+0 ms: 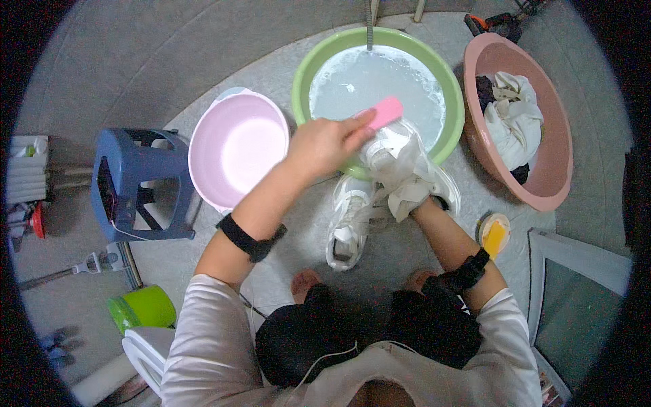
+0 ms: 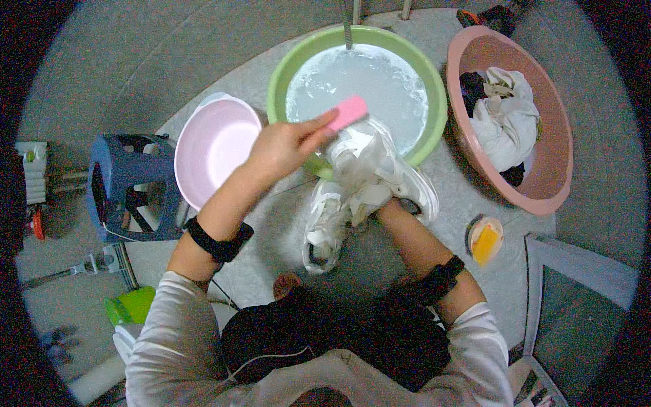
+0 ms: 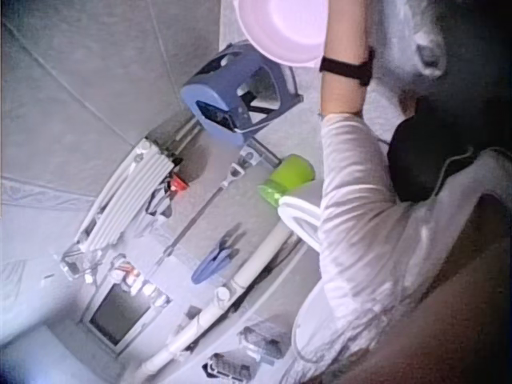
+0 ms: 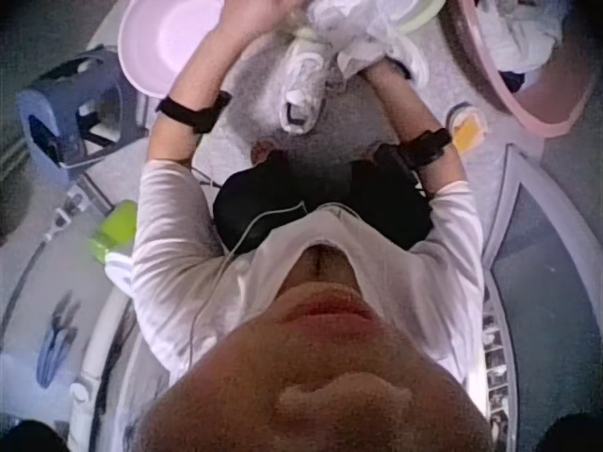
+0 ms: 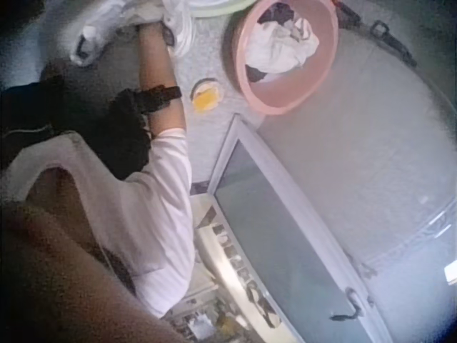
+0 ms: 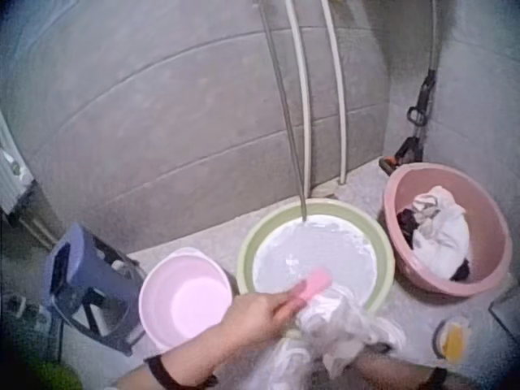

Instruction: The person is cleaning a pair of white sneakers using a brush, soap, and water in a basin.

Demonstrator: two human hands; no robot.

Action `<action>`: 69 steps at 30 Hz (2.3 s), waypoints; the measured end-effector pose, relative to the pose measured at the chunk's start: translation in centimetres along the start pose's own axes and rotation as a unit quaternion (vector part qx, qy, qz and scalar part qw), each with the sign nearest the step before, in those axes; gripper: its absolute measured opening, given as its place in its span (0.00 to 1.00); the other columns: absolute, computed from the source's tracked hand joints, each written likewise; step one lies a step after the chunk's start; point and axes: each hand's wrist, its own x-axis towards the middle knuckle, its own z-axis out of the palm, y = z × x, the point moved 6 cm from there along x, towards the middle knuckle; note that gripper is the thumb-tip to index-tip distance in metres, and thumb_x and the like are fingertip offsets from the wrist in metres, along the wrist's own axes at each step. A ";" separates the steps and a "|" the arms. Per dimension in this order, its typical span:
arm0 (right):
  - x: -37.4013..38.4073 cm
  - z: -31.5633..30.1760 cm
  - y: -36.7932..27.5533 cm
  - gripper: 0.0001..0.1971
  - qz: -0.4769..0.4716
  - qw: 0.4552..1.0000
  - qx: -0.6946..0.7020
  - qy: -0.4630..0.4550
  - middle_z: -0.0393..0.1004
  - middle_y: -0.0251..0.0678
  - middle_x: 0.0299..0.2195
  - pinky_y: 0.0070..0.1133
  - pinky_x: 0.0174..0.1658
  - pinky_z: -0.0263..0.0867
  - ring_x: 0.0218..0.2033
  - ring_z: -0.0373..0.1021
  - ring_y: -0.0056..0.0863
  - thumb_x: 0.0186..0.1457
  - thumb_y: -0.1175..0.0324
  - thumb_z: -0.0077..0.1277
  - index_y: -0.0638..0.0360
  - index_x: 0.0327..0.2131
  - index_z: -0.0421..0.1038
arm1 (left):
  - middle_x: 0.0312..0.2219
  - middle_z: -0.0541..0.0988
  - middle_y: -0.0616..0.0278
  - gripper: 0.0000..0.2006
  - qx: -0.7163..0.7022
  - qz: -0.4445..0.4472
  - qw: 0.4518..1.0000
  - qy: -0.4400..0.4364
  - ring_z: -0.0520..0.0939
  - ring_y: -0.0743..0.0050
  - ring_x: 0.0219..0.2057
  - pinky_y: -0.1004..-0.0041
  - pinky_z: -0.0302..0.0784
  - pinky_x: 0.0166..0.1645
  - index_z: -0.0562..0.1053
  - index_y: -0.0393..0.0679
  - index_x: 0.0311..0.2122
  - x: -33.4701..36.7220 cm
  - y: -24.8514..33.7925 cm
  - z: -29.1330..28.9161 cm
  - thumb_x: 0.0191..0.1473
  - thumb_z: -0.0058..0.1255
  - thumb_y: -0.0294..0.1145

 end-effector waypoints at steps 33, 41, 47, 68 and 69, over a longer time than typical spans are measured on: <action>-0.5 -7.2 -4.9 0.16 -0.097 0.995 -0.001 -0.016 0.62 0.36 0.44 0.22 0.47 0.59 0.43 0.60 0.29 0.57 0.64 0.30 0.55 0.48 0.56 | 0.30 0.74 0.46 0.31 -0.179 -0.161 0.967 0.089 0.76 0.55 0.31 0.66 0.70 0.35 0.60 0.44 0.48 2.7 -6.7 3.5 0.43 0.46 0.54; -0.5 -9.6 -3.4 0.15 -0.025 0.998 0.054 0.037 0.65 0.35 0.40 0.20 0.45 0.60 0.41 0.61 0.26 0.56 0.64 0.33 0.55 0.46 0.58 | 0.32 0.75 0.56 0.20 0.063 -0.139 0.983 -0.104 0.76 0.57 0.35 0.62 0.70 0.38 0.67 0.51 0.43 6.7 -7.1 8.3 0.48 0.38 0.50; -0.2 -8.9 -3.7 0.14 -0.017 0.997 0.063 0.044 0.66 0.34 0.38 0.21 0.42 0.63 0.39 0.63 0.26 0.55 0.64 0.35 0.56 0.45 0.60 | 0.32 0.75 0.55 0.19 0.119 -0.141 0.949 -0.256 0.76 0.57 0.35 0.62 0.70 0.38 0.69 0.52 0.42 6.3 -7.0 11.2 0.47 0.41 0.49; -1.1 -5.0 -12.5 0.16 -0.137 0.985 0.107 0.021 0.63 0.33 0.40 0.18 0.44 0.59 0.40 0.60 0.24 0.56 0.62 0.32 0.55 0.46 0.58 | 0.35 0.74 0.50 0.24 -0.249 -0.069 0.965 0.051 0.75 0.55 0.36 0.69 0.69 0.40 0.66 0.49 0.46 -3.7 -5.2 1.5 0.45 0.46 0.49; -1.0 -4.5 -12.5 0.15 -0.158 0.984 0.078 0.023 0.63 0.33 0.40 0.18 0.44 0.59 0.40 0.60 0.24 0.56 0.62 0.32 0.55 0.46 0.58 | 0.35 0.74 0.53 0.23 -0.244 -0.076 0.966 0.039 0.75 0.63 0.35 0.72 0.69 0.41 0.64 0.46 0.47 -4.0 -5.6 1.7 0.46 0.47 0.46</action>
